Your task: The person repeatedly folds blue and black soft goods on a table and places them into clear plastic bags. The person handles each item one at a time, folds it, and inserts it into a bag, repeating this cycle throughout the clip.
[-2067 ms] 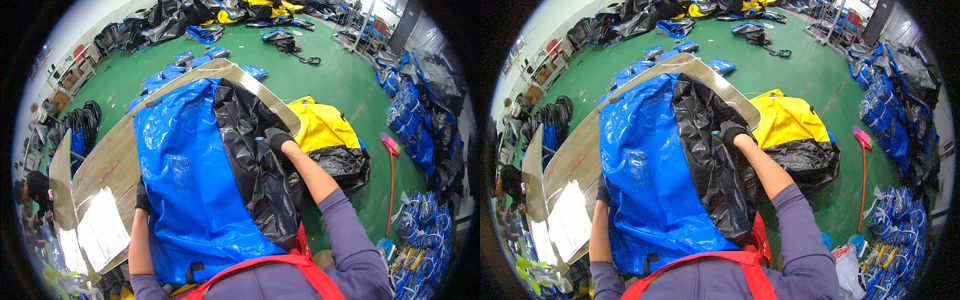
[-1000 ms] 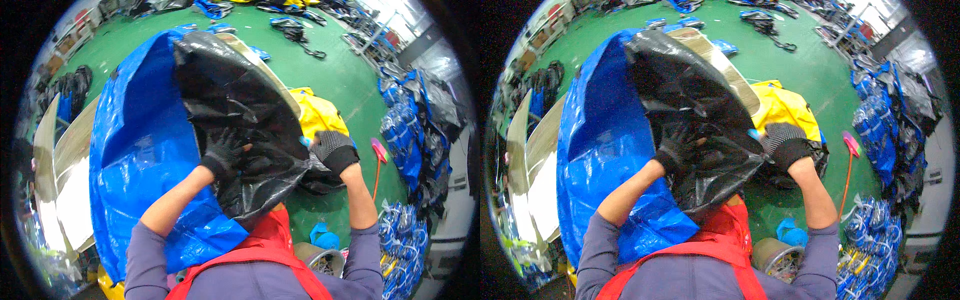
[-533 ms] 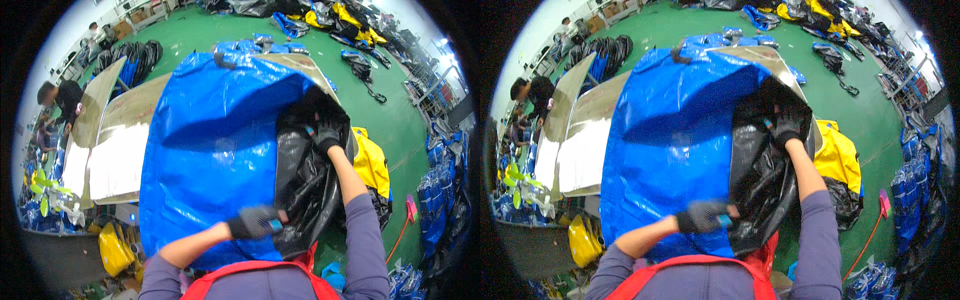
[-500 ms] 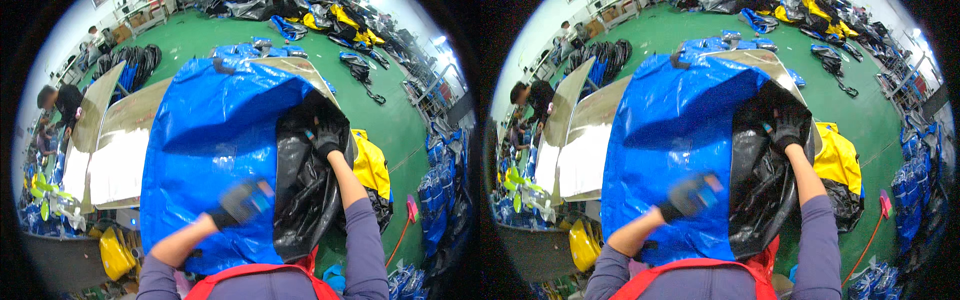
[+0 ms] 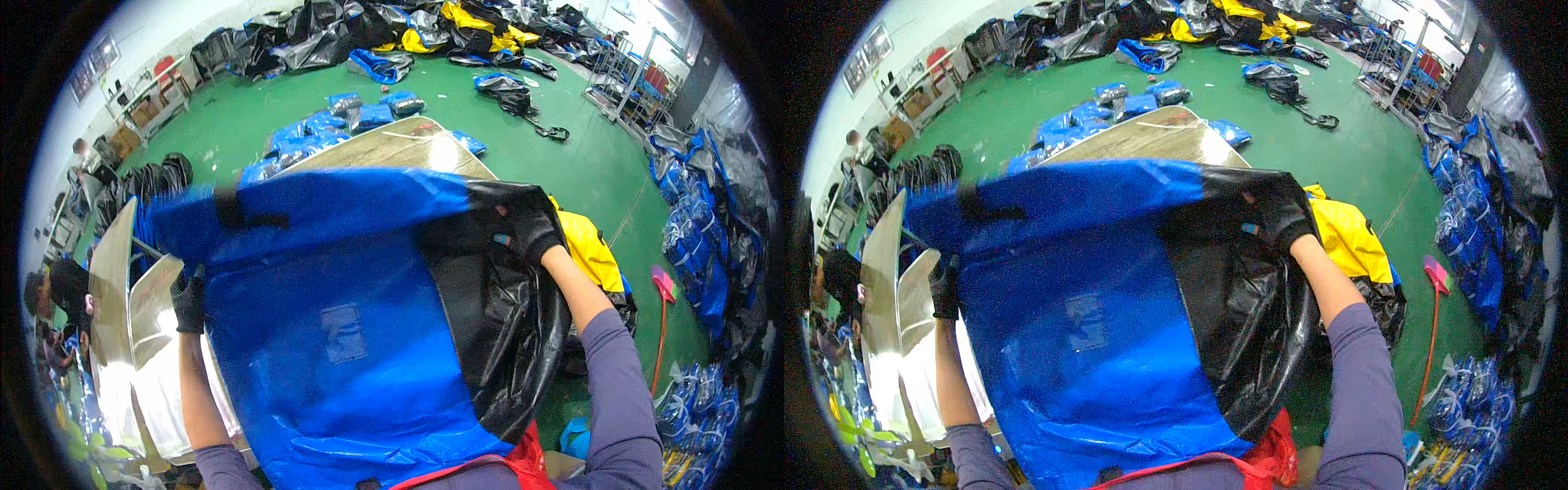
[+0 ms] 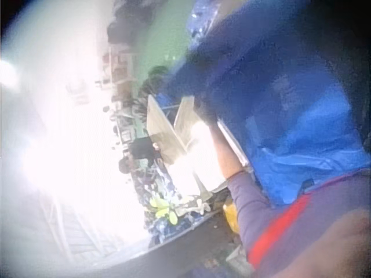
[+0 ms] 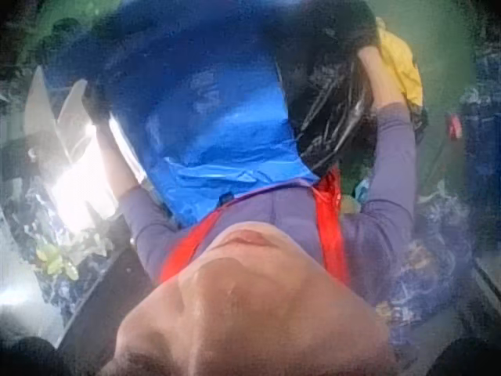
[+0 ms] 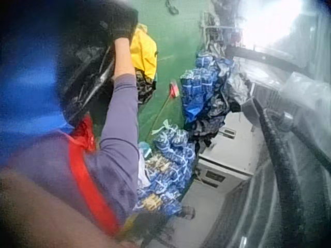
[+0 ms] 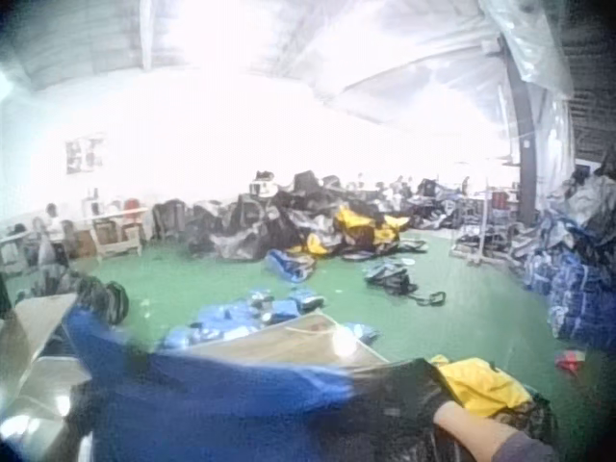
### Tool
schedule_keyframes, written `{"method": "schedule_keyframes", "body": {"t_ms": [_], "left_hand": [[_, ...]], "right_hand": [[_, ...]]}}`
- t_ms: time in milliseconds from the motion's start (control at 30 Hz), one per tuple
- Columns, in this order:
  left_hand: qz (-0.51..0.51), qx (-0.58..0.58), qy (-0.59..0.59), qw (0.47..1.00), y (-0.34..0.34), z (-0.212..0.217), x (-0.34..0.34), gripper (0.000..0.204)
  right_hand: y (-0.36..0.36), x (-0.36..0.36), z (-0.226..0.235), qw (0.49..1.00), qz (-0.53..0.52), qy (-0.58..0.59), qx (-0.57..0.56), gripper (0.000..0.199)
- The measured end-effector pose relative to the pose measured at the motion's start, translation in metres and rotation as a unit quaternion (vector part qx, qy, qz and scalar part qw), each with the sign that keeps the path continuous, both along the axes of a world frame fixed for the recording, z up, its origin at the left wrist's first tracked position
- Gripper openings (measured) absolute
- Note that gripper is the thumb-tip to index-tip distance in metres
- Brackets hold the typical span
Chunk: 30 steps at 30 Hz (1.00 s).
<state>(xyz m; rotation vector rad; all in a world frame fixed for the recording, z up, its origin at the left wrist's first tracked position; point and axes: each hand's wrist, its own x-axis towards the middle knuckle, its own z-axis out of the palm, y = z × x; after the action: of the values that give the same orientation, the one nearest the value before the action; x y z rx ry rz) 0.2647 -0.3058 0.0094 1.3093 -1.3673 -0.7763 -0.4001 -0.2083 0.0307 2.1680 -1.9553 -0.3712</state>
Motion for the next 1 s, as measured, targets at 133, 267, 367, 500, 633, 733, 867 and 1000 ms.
{"method": "schedule_keyframes", "body": {"t_ms": [133,267,367,500,633,733,867,1000], "left_hand": [[0.153,-0.026,-0.222,0.963,0.017,-0.014,0.004,0.055],[0.257,-0.307,-0.409,0.820,0.033,-0.017,-0.083,0.053],[-0.169,-0.256,-0.386,0.870,0.052,0.004,-0.222,0.057],[-0.260,-0.280,-0.427,0.819,0.058,0.003,-0.362,0.067],[-0.487,0.071,-0.050,0.869,0.040,-0.066,-0.335,0.065],[-0.352,-0.148,-0.333,0.862,0.045,-0.115,-0.226,0.058],[-0.019,-0.048,-0.672,0.739,0.077,-0.083,-0.021,0.049],[0.226,-0.210,-0.757,0.577,0.042,0.044,0.074,0.043]], "right_hand": [[-0.015,0.013,0.002,0.987,0.120,-0.074,-0.081,0.073],[-0.037,0.070,0.043,0.869,0.296,-0.153,-0.365,0.054],[-0.080,0.115,0.096,0.957,0.075,-0.191,-0.207,0.037],[-0.062,0.157,0.089,0.903,0.316,-0.129,-0.261,0.022],[0.035,0.135,0.016,0.897,0.314,-0.308,-0.047,0.012],[0.079,0.105,-0.029,0.920,0.353,-0.173,0.002,0.034],[0.082,0.088,-0.042,0.918,0.315,-0.234,-0.051,0.036],[0.070,0.129,0.000,0.944,0.265,-0.154,0.121,0.030]]}}
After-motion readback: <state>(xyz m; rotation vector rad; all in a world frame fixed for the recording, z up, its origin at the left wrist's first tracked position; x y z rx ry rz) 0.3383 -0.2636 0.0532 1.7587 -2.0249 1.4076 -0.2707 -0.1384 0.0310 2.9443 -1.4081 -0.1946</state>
